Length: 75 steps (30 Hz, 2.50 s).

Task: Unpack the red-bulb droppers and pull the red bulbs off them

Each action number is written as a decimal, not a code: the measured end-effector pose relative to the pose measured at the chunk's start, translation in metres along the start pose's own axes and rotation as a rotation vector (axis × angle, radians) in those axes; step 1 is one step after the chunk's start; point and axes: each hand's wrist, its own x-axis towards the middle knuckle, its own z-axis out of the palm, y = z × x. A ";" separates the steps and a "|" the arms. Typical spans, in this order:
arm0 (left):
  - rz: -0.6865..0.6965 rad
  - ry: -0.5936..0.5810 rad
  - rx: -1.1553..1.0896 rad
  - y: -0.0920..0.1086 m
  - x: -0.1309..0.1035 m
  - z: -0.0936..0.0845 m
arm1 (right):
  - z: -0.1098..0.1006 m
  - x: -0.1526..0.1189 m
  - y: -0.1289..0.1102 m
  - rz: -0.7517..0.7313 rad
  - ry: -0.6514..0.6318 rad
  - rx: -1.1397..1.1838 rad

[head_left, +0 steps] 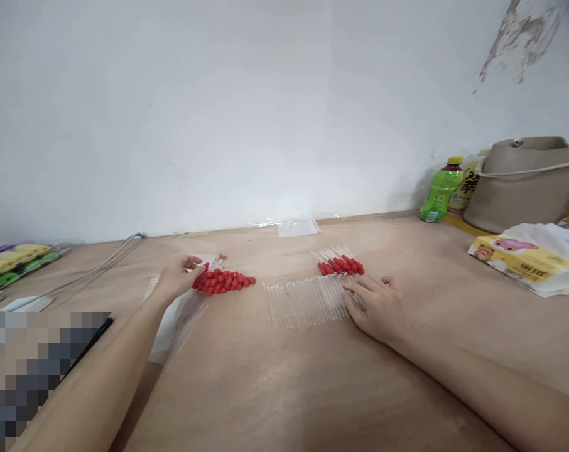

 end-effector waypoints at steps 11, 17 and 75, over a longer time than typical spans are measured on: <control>0.104 0.230 0.217 0.036 -0.011 -0.012 | -0.002 -0.001 -0.002 -0.043 -0.084 0.026; 0.584 0.027 0.161 0.106 -0.059 0.047 | -0.006 0.000 -0.003 -0.067 0.032 0.134; 1.175 -0.008 0.039 0.107 -0.147 0.072 | -0.002 -0.001 -0.044 -0.427 -0.081 0.417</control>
